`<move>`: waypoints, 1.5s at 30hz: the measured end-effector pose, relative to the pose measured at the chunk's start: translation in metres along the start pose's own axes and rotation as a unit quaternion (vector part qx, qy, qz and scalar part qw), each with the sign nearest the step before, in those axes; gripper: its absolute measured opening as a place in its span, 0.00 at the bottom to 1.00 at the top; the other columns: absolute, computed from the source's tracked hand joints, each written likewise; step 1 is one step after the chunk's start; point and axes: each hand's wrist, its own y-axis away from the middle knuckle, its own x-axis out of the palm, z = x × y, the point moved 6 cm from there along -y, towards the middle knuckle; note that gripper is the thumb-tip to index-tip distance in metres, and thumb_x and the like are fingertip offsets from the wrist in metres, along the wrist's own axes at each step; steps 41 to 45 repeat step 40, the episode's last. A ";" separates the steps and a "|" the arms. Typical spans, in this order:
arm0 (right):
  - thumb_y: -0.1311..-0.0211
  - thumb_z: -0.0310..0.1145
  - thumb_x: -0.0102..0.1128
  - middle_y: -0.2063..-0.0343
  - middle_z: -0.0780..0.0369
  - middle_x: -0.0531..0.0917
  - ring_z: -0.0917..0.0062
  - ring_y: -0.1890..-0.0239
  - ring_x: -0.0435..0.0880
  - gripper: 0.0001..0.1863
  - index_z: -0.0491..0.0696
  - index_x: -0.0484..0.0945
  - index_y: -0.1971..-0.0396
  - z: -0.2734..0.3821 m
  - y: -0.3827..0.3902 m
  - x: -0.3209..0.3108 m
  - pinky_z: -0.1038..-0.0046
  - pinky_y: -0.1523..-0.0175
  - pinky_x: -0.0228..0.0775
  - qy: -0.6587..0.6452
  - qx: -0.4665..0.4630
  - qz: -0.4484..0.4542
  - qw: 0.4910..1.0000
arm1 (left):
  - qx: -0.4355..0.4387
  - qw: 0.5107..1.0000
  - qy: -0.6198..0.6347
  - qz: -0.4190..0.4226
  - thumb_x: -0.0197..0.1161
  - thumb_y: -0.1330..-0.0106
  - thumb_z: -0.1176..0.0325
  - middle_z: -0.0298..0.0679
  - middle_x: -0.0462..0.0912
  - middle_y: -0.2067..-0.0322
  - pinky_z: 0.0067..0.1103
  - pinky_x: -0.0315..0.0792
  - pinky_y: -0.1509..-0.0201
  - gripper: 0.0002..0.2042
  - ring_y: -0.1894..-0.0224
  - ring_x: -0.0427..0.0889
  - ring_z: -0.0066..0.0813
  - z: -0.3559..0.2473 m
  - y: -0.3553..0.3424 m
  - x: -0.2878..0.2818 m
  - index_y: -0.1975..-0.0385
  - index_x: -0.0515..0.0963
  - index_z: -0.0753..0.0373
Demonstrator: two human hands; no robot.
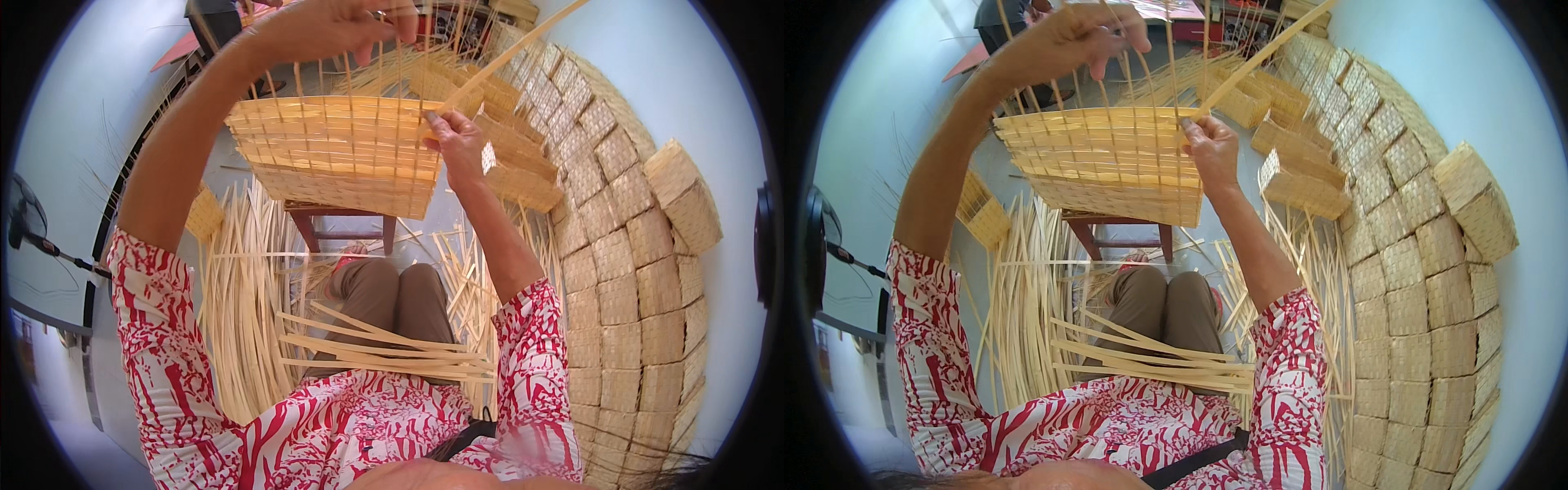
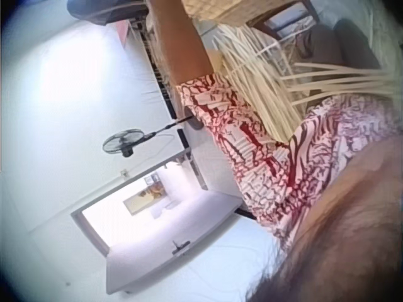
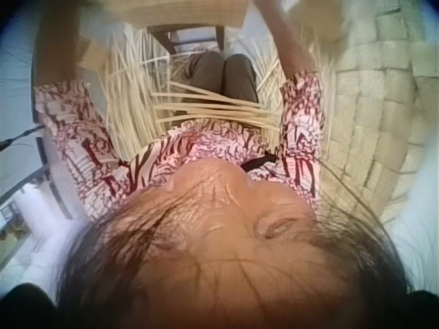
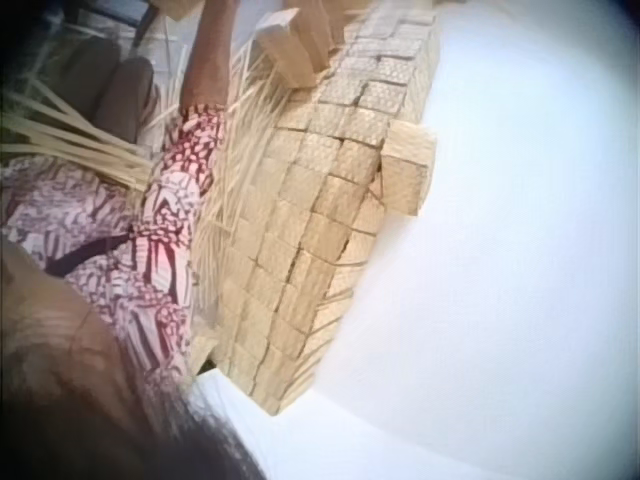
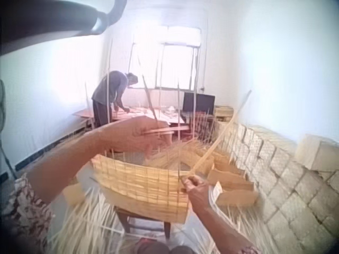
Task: The person weaves a rectangular basket using thin bamboo strips. They interlace the strips by hand to form the basket's walls and use shears to trim excess material.
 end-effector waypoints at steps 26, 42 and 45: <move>0.29 0.29 0.51 0.69 0.54 0.80 0.56 0.65 0.81 0.05 0.44 0.74 0.63 0.130 0.007 0.027 0.63 0.62 0.72 0.477 -0.367 0.164 0.782 | 0.203 0.928 -0.267 -0.163 0.57 0.34 0.69 0.31 0.81 0.56 0.28 0.80 0.57 0.18 0.57 0.84 0.33 0.013 0.080 0.072 0.44 0.76 0.48; 0.31 0.32 0.52 0.66 0.54 0.79 0.54 0.61 0.80 0.05 0.47 0.75 0.65 0.114 -0.025 0.027 0.58 0.57 0.71 0.641 -0.278 0.264 0.664 | 0.170 0.925 -0.317 -0.125 0.61 0.36 0.70 0.32 0.80 0.53 0.26 0.79 0.55 0.20 0.53 0.82 0.33 -0.001 0.095 0.092 0.43 0.75 0.48; 0.31 0.32 0.52 0.66 0.54 0.79 0.54 0.61 0.80 0.05 0.47 0.75 0.65 0.114 -0.025 0.027 0.58 0.57 0.71 0.641 -0.278 0.264 0.664 | 0.170 0.925 -0.317 -0.125 0.61 0.36 0.70 0.32 0.80 0.53 0.26 0.79 0.55 0.20 0.53 0.82 0.33 -0.001 0.095 0.092 0.43 0.75 0.48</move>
